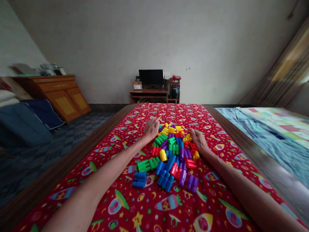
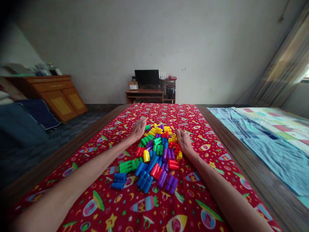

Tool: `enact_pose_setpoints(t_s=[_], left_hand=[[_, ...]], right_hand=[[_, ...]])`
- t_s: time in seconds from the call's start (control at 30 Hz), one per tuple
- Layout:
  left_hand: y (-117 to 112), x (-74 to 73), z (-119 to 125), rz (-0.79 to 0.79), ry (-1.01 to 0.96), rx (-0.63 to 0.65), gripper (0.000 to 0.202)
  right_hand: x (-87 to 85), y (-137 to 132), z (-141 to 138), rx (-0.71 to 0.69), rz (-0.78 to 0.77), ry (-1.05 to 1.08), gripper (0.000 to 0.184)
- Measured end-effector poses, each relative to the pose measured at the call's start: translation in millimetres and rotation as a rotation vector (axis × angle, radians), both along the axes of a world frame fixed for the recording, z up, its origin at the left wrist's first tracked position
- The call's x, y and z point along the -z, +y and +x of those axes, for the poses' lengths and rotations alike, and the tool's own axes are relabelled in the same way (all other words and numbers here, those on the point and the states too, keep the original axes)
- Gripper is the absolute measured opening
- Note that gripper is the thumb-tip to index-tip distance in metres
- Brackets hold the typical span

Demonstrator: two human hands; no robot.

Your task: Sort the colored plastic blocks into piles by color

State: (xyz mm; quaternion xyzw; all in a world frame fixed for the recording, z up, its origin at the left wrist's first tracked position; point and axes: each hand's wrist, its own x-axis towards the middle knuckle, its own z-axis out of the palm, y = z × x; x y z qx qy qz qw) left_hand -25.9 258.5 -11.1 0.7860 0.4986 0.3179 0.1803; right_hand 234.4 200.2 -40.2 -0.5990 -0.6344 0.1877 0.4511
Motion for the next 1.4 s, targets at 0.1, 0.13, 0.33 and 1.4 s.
enact_pose_setpoints(t_s=[0.1,0.13,0.33,1.4], left_hand=[[23,-6.8,7,-0.103,0.071,0.04,0.068],[26,-7.9,13,-0.117,0.078,0.076,0.068],[10,-16.2,47,-0.15,0.126,0.395,0.06],[-194,-13.1,56,0.688,0.597,0.964,0.035]], right_hand=[[-0.7,-1,-1,0.0,0.018,0.011,0.06],[-0.4,-1,-2,-0.005,0.02,0.014,0.06],[6.9,6,2,-0.086,0.014,0.096,0.057],[-12.9,-22,-33,-0.153,-0.016,0.173,0.065]])
